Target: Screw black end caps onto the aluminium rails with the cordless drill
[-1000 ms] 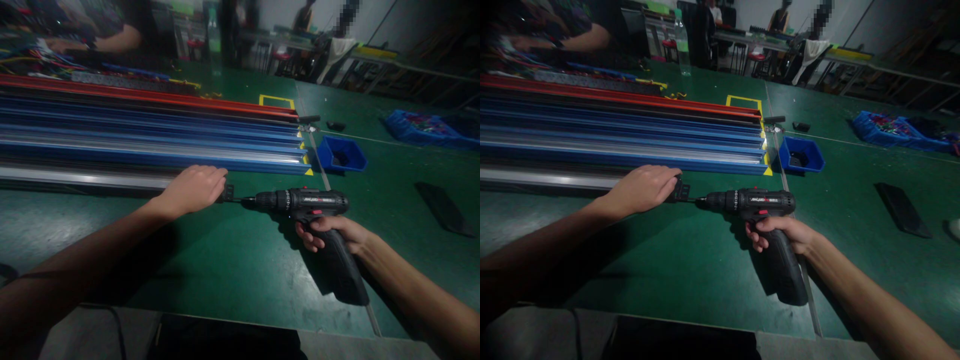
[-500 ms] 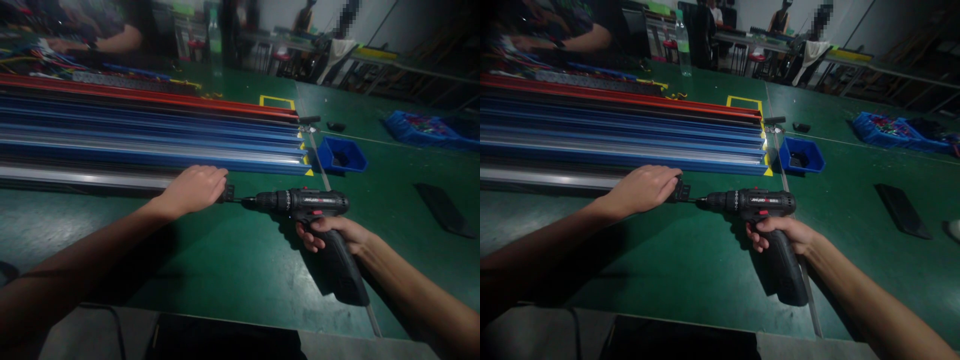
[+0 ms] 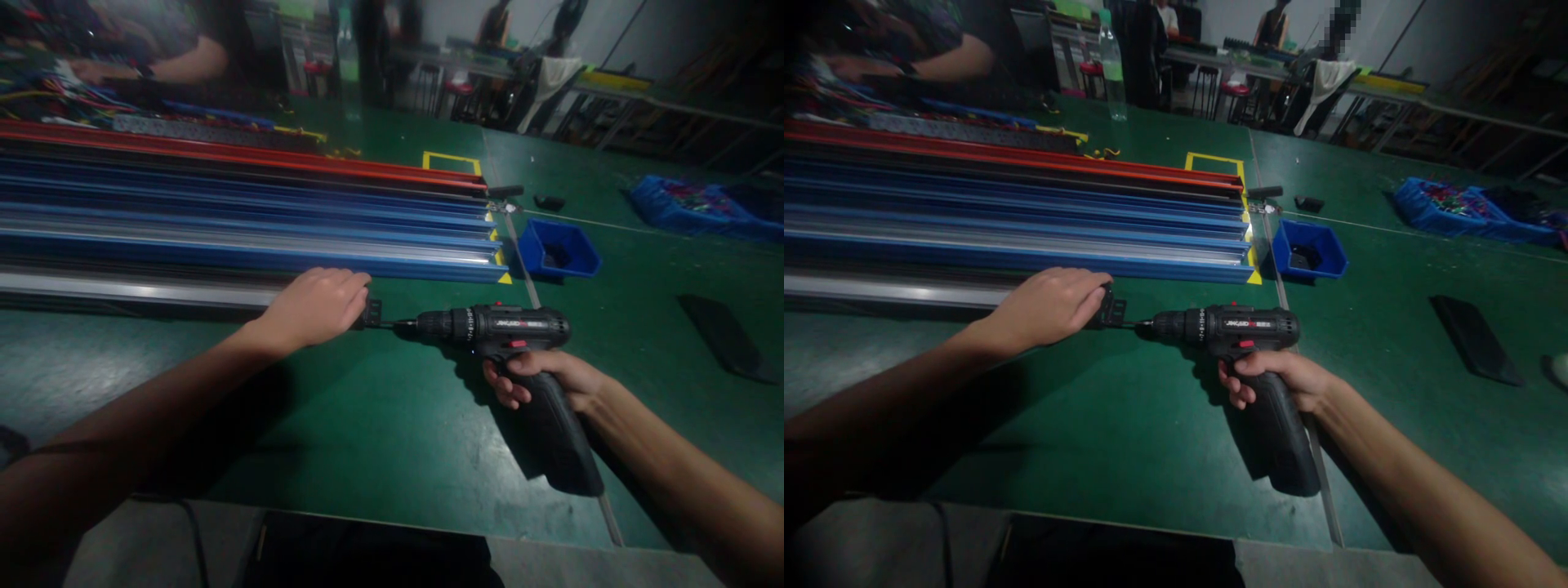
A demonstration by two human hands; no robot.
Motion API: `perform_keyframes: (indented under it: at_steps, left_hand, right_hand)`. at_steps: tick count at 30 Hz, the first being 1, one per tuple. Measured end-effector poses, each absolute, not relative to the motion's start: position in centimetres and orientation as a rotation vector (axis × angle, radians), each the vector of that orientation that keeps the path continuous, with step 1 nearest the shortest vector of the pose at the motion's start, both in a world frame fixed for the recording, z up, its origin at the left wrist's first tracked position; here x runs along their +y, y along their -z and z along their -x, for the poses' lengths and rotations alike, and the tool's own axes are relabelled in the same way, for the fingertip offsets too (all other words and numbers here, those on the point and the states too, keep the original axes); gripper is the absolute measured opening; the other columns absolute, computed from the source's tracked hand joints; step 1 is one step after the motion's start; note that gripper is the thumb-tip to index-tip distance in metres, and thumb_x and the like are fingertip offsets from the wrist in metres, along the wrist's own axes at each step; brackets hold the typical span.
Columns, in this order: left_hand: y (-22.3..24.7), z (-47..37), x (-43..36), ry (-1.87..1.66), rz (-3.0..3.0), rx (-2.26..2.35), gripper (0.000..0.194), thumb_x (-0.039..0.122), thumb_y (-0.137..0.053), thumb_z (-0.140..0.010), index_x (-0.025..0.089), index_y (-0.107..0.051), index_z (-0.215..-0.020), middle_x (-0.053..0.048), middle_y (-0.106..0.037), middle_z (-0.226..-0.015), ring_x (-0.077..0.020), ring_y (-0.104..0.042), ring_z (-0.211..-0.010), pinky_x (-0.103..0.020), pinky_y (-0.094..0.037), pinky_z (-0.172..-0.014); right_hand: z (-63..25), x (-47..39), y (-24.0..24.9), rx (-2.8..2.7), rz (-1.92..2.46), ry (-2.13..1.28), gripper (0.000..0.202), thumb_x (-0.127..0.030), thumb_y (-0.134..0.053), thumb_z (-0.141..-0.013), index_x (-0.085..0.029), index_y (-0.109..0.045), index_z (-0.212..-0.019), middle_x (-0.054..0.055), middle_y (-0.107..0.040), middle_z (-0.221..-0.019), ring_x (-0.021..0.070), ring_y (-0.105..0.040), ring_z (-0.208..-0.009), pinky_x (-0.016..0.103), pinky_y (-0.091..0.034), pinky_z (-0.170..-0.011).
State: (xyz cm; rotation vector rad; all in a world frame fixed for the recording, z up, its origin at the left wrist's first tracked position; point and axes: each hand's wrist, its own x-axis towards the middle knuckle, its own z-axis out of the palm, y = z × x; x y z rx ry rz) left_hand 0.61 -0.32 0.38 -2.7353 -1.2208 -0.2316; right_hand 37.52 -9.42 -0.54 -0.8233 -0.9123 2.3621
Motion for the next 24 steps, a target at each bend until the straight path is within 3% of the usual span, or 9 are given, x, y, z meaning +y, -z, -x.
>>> perform_keyframes:
  at_steps: [24]
  left_hand:
    - [-0.46, -0.64, -0.37, 0.215, 2.729, -1.224, 0.049, 0.032, -0.028, -0.106, 0.010, -0.063, -0.132, -0.016, -0.075, -0.114, -0.0293, -0.071, -0.102, -0.043, -0.053, -0.090]
  right_hand:
    - [-37.46, -9.38, 0.41, -0.899, 0.774, -2.380, 0.025, -0.020, -0.070, -0.091, -0.004, -0.074, -0.109, 0.007, -0.069, -0.090, 0.0088, -0.063, -0.067, 0.027, -0.060, -0.075]
